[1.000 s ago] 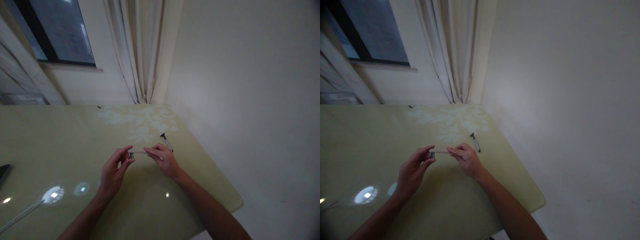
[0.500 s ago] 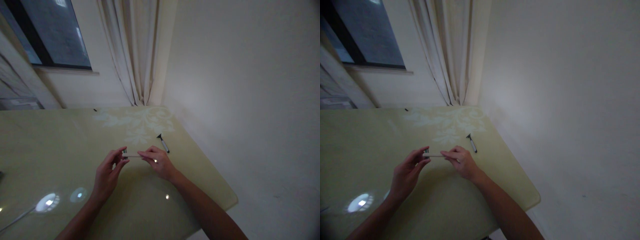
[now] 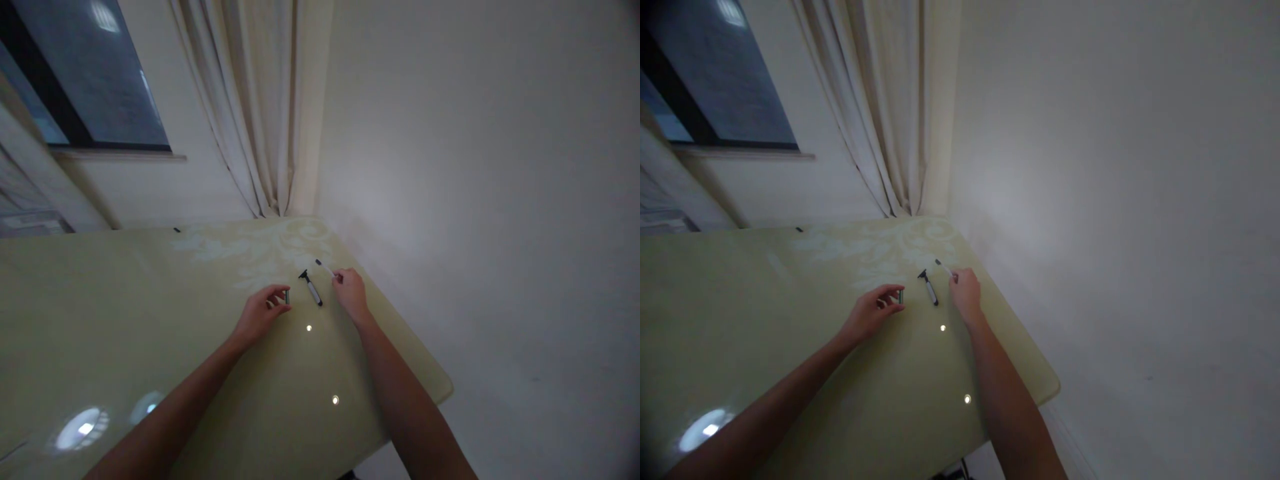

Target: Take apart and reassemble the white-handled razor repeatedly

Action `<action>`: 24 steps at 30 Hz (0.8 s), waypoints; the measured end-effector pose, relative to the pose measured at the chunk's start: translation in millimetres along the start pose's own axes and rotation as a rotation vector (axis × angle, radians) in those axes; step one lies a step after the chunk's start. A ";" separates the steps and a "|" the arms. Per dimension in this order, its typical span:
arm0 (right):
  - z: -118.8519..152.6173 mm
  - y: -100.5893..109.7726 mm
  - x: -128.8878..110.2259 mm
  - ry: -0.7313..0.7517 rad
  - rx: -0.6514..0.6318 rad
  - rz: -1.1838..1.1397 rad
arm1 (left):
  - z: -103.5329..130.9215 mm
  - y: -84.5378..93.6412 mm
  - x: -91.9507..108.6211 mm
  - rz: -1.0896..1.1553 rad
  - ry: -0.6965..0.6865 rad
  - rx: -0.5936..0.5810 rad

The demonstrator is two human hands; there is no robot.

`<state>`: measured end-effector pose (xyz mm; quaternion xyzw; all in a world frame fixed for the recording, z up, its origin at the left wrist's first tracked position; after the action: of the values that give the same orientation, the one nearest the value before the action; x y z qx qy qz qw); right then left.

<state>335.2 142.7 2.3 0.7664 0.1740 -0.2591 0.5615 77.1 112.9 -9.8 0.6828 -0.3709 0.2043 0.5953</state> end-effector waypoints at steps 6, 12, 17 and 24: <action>2.2 -8.5 6.9 -0.062 -0.017 0.008 | -38.0 -22.7 -9.0 -0.189 0.062 0.015; 0.6 -16.0 5.6 -0.043 -0.058 -0.045 | -32.3 -22.4 -12.2 -0.378 0.011 0.029; -2.8 -11.6 10.2 -0.031 -0.071 -0.098 | -25.5 -22.8 -12.0 -0.429 -0.013 0.003; -5.7 -3.5 16.5 -0.051 -0.005 -0.102 | -26.0 -22.9 -11.8 -0.418 -0.029 -0.005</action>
<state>347.7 148.8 -8.9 0.7482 0.1991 -0.3064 0.5538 90.9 141.5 -28.0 0.7462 -0.2305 0.0655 0.6211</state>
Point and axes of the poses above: each hand's wrist, its own z-axis away from the middle knuckle, its own y-axis out of the back of the hand, x = y × z, the point moved 5 cm from there along -z, towards the middle knuckle, and after that the axes turned 7 degrees about -z, right-handed, at the moved point
